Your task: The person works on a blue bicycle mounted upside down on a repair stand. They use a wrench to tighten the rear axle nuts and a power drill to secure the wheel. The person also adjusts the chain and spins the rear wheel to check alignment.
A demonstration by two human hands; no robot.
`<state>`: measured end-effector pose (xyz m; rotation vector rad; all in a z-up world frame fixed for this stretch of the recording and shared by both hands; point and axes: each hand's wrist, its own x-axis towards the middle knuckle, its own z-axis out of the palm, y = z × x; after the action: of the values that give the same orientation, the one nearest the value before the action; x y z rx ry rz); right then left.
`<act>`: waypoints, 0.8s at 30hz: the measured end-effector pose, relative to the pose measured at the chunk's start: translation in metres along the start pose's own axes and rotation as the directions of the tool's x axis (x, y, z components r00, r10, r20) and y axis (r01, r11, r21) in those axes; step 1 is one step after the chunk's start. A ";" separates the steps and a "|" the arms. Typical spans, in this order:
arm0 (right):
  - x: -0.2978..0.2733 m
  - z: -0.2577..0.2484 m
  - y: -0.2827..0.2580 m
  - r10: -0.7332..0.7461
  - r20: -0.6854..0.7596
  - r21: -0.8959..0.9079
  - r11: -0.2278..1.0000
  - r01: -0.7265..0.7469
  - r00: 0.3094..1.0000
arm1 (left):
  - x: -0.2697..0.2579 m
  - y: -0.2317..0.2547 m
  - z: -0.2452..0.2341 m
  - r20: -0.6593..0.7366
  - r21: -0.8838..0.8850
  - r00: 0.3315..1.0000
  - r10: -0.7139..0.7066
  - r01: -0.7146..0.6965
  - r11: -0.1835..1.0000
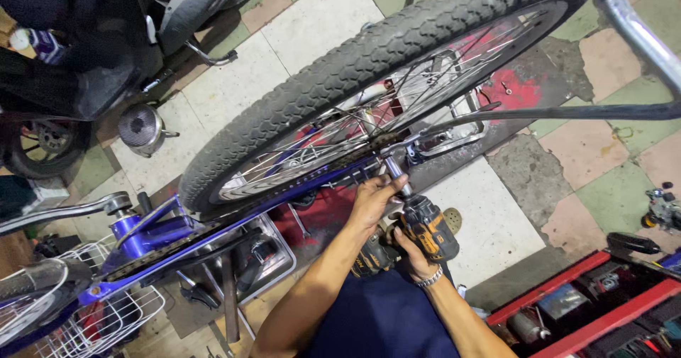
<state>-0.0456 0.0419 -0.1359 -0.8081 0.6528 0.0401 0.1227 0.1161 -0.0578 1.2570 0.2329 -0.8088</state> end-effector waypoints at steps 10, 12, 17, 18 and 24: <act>0.030 -0.041 0.019 -0.190 -0.007 -0.551 0.820 0.155 0.982 | -0.011 -0.001 0.020 -0.180 0.131 0.960 0.217 -0.195 0.972; 0.037 -0.049 0.012 -0.185 0.026 -0.572 0.803 0.167 0.982 | -0.010 -0.003 0.023 -0.198 0.092 0.943 0.268 -0.255 0.963; 0.048 -0.070 -0.005 -0.156 0.084 -0.621 0.764 0.174 0.984 | -0.007 -0.007 0.027 -0.250 0.036 0.942 0.223 -0.221 0.975; 0.046 -0.071 -0.004 -0.159 0.083 -0.625 0.761 0.176 0.984 | -0.005 -0.006 0.025 -0.259 0.035 0.944 0.205 -0.203 0.979; 0.036 -0.064 0.016 -0.174 0.059 -0.624 0.762 0.172 0.983 | -0.003 -0.006 0.015 -0.234 0.079 0.948 0.216 -0.202 0.976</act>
<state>-0.0552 0.0021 -0.1987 -1.5214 0.5636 0.0921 0.1124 0.1031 -0.0553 1.4063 0.2692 -0.4815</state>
